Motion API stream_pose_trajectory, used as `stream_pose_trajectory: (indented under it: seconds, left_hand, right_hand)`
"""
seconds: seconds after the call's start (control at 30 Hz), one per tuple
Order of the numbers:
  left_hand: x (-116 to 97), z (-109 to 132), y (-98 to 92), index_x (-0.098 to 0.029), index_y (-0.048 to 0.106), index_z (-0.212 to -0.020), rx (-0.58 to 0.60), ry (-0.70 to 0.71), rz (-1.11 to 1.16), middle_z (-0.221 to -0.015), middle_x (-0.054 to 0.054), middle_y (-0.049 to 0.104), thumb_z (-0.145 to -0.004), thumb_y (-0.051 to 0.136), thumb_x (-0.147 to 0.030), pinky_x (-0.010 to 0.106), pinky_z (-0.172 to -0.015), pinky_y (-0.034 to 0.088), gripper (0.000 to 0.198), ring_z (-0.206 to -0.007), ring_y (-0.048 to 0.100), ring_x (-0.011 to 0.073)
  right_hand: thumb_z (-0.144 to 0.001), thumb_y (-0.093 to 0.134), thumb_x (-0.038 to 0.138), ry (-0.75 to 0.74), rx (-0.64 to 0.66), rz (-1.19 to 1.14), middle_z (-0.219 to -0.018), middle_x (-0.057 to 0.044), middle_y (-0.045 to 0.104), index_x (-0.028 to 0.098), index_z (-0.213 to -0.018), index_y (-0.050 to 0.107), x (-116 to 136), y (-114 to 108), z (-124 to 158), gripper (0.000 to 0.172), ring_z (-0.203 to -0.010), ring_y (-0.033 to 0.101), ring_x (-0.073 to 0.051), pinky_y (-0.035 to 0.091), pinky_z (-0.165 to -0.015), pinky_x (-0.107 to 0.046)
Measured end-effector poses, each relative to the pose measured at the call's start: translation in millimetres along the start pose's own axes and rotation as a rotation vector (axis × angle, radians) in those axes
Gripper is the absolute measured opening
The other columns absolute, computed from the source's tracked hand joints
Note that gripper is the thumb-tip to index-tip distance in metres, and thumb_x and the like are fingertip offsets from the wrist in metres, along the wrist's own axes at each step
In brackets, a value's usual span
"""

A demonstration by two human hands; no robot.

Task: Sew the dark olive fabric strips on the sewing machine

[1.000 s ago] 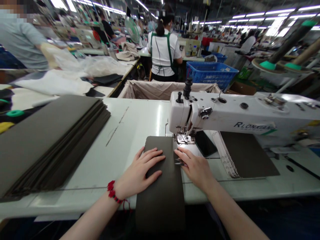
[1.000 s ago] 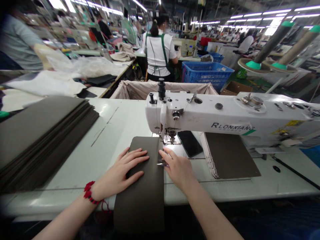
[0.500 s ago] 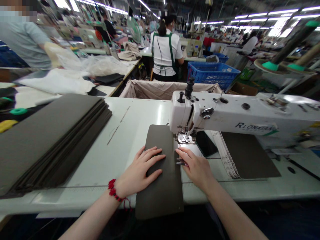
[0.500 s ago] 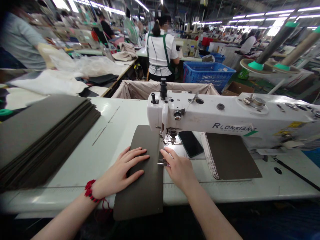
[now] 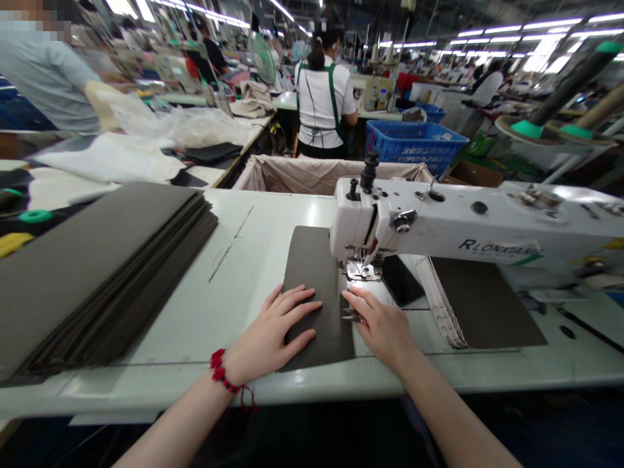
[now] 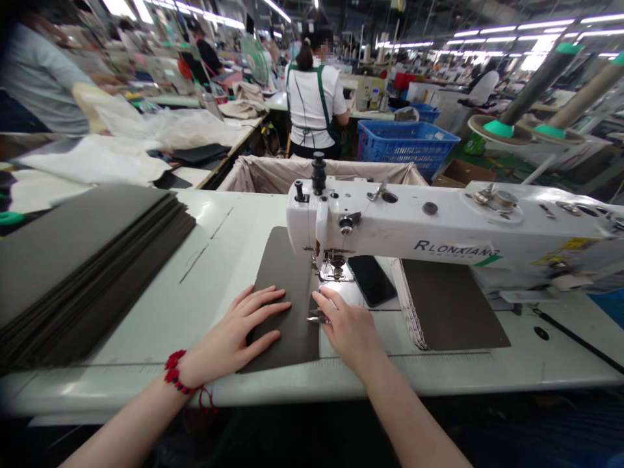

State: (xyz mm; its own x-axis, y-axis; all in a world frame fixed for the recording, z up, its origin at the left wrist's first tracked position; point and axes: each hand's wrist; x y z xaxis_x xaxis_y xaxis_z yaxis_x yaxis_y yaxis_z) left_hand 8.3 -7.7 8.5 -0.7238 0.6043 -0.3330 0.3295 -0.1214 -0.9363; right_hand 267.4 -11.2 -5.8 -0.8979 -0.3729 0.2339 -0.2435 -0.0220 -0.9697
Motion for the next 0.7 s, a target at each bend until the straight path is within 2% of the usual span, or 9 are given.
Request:
stream_pose_trajectory:
  seconds: [0.33, 0.7]
  left_hand:
    - [-0.4, -0.7, 0.3, -0.029, 0.046, -0.139, -0.016, 0.003, -0.005, -0.149, 0.004, 0.04, -0.096, 0.047, -0.038, 0.051, -0.118, 0.013, 0.044, -0.139, 0.031, 0.0258]
    - [0.6, -2.4, 4.1, -0.027, 0.036, -0.146, -0.008, -0.019, -0.047, -0.151, 0.004, 0.036, -0.098, 0.043, -0.04, 0.048, -0.119, 0.012, 0.05, -0.142, 0.027, 0.0236]
  right_hand:
    - [-0.091, 0.045, 0.02, -0.003, -0.007, -0.016, -0.149, 0.002, 0.041, 0.033, -0.142, 0.041, -0.5, 0.3, 0.3, 0.053, -0.103, 0.063, -0.018, 0.051, -0.081, -0.031]
    - [-0.09, 0.046, 0.017, -0.014, -0.026, -0.02, -0.148, 0.003, 0.042, 0.032, -0.142, 0.04, -1.7, 2.2, -0.5, 0.055, -0.105, 0.062, -0.018, 0.051, -0.081, -0.032]
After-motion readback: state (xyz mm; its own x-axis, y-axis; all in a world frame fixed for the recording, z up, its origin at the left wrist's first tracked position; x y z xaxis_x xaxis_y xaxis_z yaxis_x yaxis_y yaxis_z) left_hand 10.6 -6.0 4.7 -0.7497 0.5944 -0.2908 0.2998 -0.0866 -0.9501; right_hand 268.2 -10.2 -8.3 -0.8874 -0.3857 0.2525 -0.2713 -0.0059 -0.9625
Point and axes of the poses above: each hand's wrist, its own z-axis away from the middle knuckle, its own y-axis out of the palm, x = y × z
